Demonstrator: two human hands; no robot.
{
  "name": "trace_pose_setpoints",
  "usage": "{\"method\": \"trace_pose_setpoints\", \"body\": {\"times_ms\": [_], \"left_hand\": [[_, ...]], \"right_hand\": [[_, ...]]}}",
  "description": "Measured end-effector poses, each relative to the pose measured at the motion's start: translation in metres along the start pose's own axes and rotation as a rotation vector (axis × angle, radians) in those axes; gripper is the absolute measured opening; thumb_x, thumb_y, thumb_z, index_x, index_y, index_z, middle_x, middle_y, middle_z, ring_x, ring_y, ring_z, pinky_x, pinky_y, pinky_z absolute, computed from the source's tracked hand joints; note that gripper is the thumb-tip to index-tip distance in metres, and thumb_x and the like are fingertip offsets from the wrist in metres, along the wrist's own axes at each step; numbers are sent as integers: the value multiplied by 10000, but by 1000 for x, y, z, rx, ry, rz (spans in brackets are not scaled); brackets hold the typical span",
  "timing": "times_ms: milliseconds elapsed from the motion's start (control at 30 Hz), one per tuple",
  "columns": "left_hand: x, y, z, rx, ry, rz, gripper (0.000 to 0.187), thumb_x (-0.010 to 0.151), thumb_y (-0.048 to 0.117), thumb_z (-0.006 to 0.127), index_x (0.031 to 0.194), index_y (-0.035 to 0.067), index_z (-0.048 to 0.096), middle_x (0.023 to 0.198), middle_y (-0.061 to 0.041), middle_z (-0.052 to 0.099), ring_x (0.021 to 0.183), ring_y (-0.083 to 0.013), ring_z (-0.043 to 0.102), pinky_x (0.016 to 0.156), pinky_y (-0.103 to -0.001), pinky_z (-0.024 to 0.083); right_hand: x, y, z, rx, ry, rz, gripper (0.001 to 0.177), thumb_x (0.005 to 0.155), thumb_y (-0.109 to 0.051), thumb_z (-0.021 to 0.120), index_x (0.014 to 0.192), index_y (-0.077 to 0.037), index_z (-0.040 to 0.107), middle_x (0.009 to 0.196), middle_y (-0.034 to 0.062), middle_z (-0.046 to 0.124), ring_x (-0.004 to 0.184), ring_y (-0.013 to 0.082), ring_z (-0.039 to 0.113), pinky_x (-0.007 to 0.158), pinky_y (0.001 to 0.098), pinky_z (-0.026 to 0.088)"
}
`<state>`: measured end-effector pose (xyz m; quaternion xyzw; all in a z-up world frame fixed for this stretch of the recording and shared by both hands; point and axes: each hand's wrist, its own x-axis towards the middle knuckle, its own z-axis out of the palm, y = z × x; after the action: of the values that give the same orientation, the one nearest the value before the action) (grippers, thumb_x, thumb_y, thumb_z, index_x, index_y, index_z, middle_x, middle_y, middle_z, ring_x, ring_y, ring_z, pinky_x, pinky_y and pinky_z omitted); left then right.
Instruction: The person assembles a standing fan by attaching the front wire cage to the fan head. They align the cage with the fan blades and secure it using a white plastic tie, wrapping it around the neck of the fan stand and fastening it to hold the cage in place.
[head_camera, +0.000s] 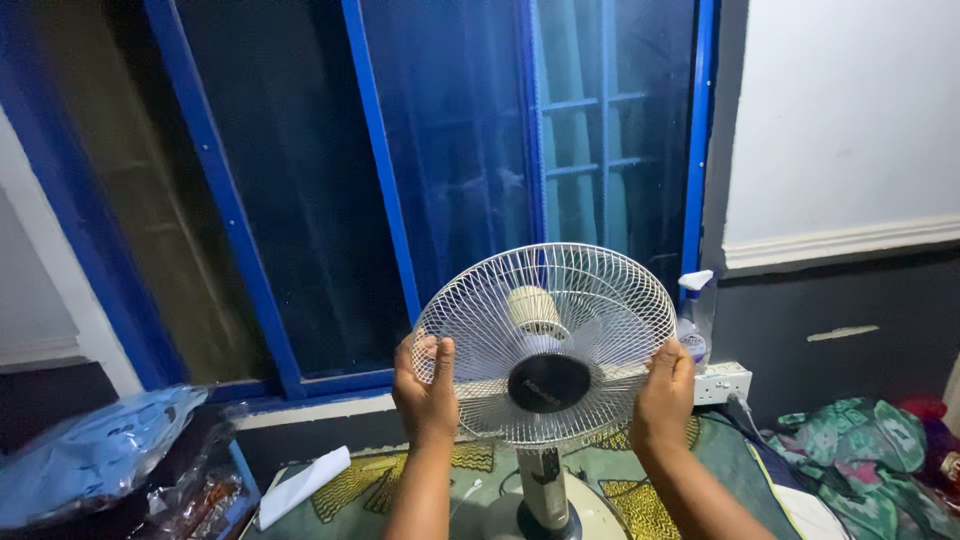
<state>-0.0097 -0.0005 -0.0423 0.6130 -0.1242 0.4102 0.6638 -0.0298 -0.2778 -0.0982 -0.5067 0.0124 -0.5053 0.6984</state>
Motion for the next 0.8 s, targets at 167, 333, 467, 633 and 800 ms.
{"method": "trace_pose_setpoints", "body": {"times_ms": [167, 333, 467, 633, 800], "left_hand": [[-8, -1, -2, 62, 23, -145, 647, 835, 570, 715, 1260, 87, 639, 1103, -79, 732, 1035, -205, 685, 931, -364, 517], [-12, -5, -1, -70, 11, -245, 720, 809, 582, 733, 1305, 75, 608, 1184, -123, 710, 1105, -244, 662, 991, -376, 492], [-12, -8, -5, -114, -47, -244, 743, 829, 602, 708, 1348, 84, 590, 1256, -106, 689, 1178, -237, 630, 1037, -389, 469], [-9, -15, -13, -163, -164, -319, 825, 742, 534, 773, 1418, 131, 524, 1262, -99, 656, 1197, -239, 607, 1044, -402, 474], [-12, -24, -13, -274, -194, -240, 820, 686, 291, 903, 1379, 89, 513, 1256, -108, 620, 1181, -233, 597, 1013, -384, 510]], "right_hand": [[-2, 5, -2, 11, 13, 86, 523, 1102, -564, 396, 1009, -59, 496, 885, -14, 461, 810, 100, 417, 727, 283, 385], [-11, -12, 0, 76, -21, 211, 620, 1029, -646, 398, 1107, -44, 525, 943, 30, 510, 856, 156, 452, 774, 347, 414], [-14, -22, -1, 62, -34, 230, 629, 997, -659, 384, 1264, -95, 468, 1162, 1, 548, 1052, 121, 505, 922, 327, 406], [-12, -23, 1, 150, -89, 213, 650, 1005, -651, 404, 1252, -55, 478, 1112, 62, 548, 991, 167, 512, 917, 360, 433], [-9, -10, -3, 162, -112, 171, 602, 1090, -612, 415, 1198, -25, 487, 1071, 69, 523, 971, 190, 483, 899, 374, 418]]}}
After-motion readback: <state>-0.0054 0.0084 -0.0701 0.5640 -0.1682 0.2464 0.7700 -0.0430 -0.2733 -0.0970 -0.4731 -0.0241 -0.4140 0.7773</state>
